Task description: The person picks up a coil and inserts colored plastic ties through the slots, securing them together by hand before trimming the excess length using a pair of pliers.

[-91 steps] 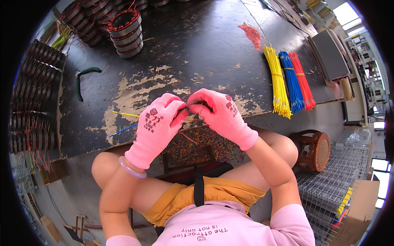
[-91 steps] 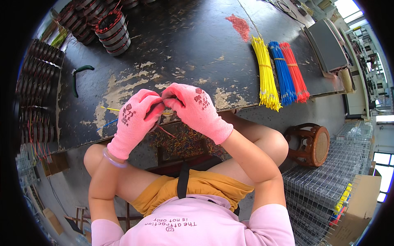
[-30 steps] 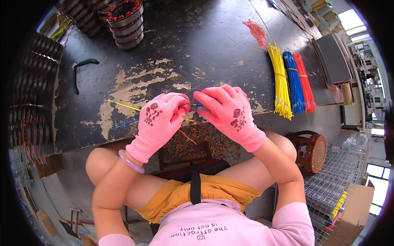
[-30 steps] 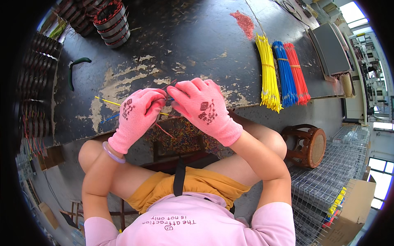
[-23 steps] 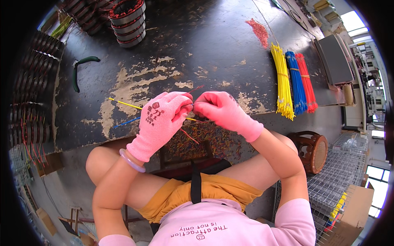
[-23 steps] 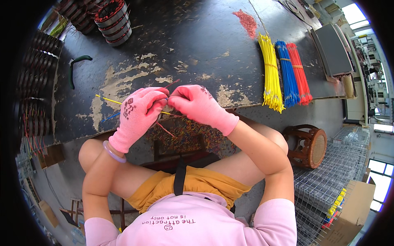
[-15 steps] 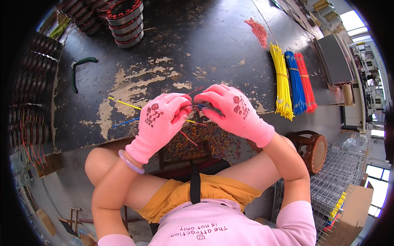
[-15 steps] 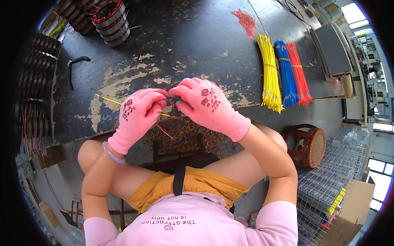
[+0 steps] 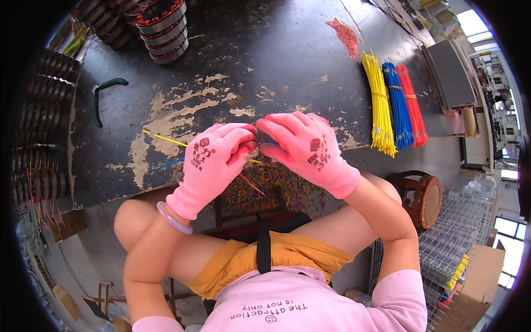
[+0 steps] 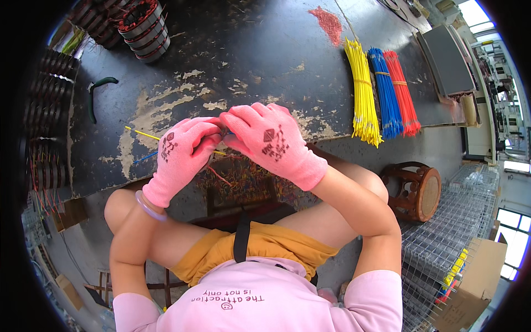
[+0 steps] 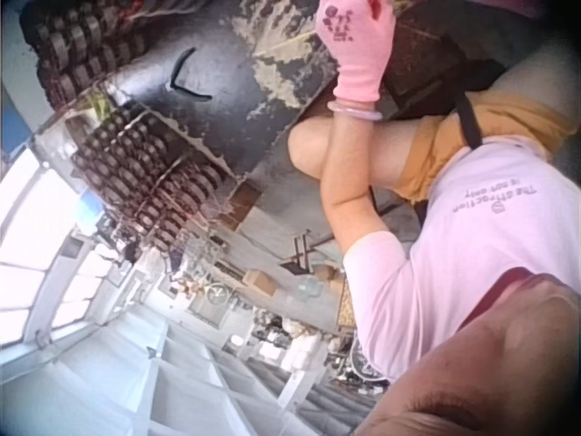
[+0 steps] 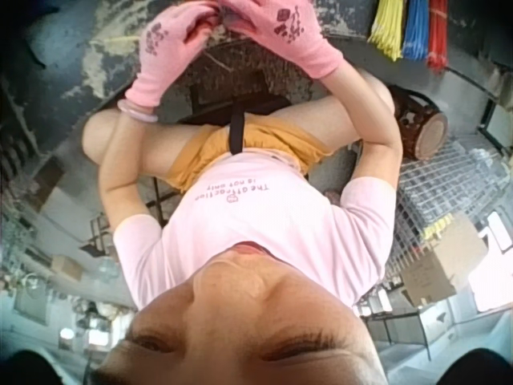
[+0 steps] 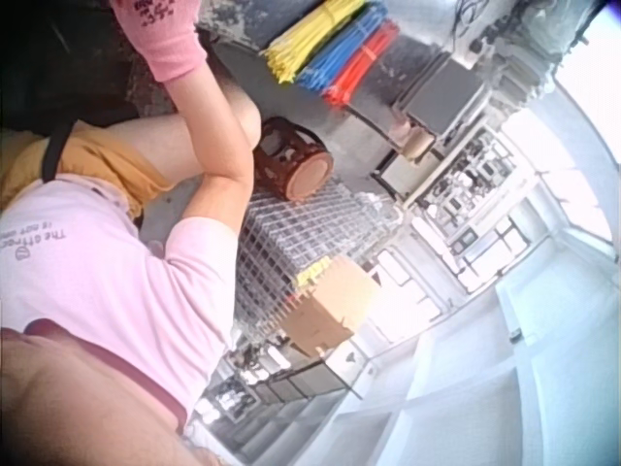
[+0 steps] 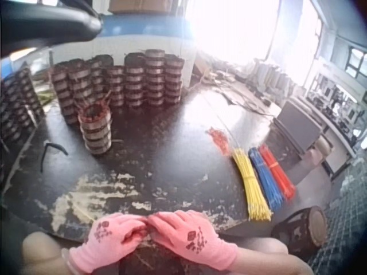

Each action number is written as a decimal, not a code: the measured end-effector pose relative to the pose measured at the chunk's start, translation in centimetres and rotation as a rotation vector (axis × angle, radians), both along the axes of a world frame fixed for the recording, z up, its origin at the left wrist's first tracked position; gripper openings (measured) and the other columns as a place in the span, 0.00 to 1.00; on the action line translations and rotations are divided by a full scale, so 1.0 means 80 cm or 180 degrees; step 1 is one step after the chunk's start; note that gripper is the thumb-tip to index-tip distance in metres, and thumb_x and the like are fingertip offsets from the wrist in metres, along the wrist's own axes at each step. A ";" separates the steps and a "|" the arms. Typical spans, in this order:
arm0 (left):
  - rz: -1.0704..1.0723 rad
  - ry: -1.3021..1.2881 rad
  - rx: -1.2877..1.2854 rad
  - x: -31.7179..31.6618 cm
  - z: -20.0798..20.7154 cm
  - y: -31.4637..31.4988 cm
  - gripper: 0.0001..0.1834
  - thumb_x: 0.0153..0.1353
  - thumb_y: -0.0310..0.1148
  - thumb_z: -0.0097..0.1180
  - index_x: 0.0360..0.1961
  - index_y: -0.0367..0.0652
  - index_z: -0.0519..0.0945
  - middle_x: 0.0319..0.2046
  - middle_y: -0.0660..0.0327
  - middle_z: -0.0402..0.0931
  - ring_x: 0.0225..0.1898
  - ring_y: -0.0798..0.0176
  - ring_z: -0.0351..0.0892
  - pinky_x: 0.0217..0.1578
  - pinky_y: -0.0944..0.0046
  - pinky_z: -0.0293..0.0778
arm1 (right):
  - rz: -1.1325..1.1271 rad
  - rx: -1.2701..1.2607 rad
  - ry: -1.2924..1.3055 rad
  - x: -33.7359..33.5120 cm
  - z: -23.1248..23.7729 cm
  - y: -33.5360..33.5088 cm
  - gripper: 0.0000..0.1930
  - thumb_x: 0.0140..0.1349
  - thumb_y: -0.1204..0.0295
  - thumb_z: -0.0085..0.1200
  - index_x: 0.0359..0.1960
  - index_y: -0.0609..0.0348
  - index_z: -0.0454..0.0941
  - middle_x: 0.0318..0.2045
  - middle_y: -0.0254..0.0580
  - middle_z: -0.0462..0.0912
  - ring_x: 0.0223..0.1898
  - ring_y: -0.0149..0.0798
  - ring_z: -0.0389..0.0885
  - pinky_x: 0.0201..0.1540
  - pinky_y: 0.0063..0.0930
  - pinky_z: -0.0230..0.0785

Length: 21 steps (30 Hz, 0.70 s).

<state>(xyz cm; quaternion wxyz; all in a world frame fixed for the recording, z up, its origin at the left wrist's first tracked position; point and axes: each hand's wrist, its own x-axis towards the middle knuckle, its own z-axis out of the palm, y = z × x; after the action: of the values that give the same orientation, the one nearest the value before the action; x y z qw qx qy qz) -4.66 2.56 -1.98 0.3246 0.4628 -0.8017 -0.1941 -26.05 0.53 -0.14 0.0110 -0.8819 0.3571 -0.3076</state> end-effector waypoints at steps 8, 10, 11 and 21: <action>-0.0114 -0.0021 0.0046 0.002 0.005 0.000 0.08 0.57 0.25 0.63 0.38 0.43 0.82 0.46 0.62 0.86 0.42 0.53 0.84 0.43 0.57 0.79 | 0.0107 0.3994 -0.1223 -0.014 -0.003 -0.004 0.08 0.70 0.66 0.56 0.44 0.56 0.82 0.37 0.33 0.85 0.35 0.31 0.82 0.36 0.25 0.72; -0.0104 -0.0006 0.0029 0.001 0.005 0.000 0.08 0.57 0.25 0.63 0.38 0.43 0.82 0.46 0.62 0.86 0.42 0.53 0.84 0.43 0.57 0.79 | 0.0182 0.1454 -0.0114 -0.018 -0.002 -0.002 0.07 0.66 0.68 0.60 0.44 0.52 0.82 0.37 0.35 0.83 0.37 0.37 0.83 0.37 0.30 0.74; -0.0104 0.0000 0.0025 0.001 0.005 0.000 0.08 0.57 0.25 0.63 0.39 0.43 0.82 0.46 0.62 0.86 0.42 0.53 0.84 0.43 0.57 0.79 | 0.0250 0.1172 0.0158 -0.017 -0.001 -0.002 0.07 0.64 0.68 0.61 0.43 0.51 0.82 0.37 0.36 0.83 0.37 0.40 0.83 0.37 0.32 0.74; -0.0137 -0.0086 0.0059 0.001 0.007 0.001 0.06 0.58 0.29 0.64 0.37 0.46 0.83 0.43 0.65 0.85 0.41 0.54 0.83 0.41 0.57 0.79 | -0.0573 0.4222 -0.1625 -0.021 0.030 -0.007 0.14 0.70 0.62 0.52 0.38 0.62 0.82 0.32 0.32 0.84 0.28 0.23 0.75 0.32 0.21 0.70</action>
<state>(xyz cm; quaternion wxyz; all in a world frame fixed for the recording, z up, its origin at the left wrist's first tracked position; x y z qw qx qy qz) -4.55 2.61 -1.45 0.3052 0.4511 -0.8139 -0.2021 -27.71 -0.06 2.24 0.6026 -0.5571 0.5265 -0.2222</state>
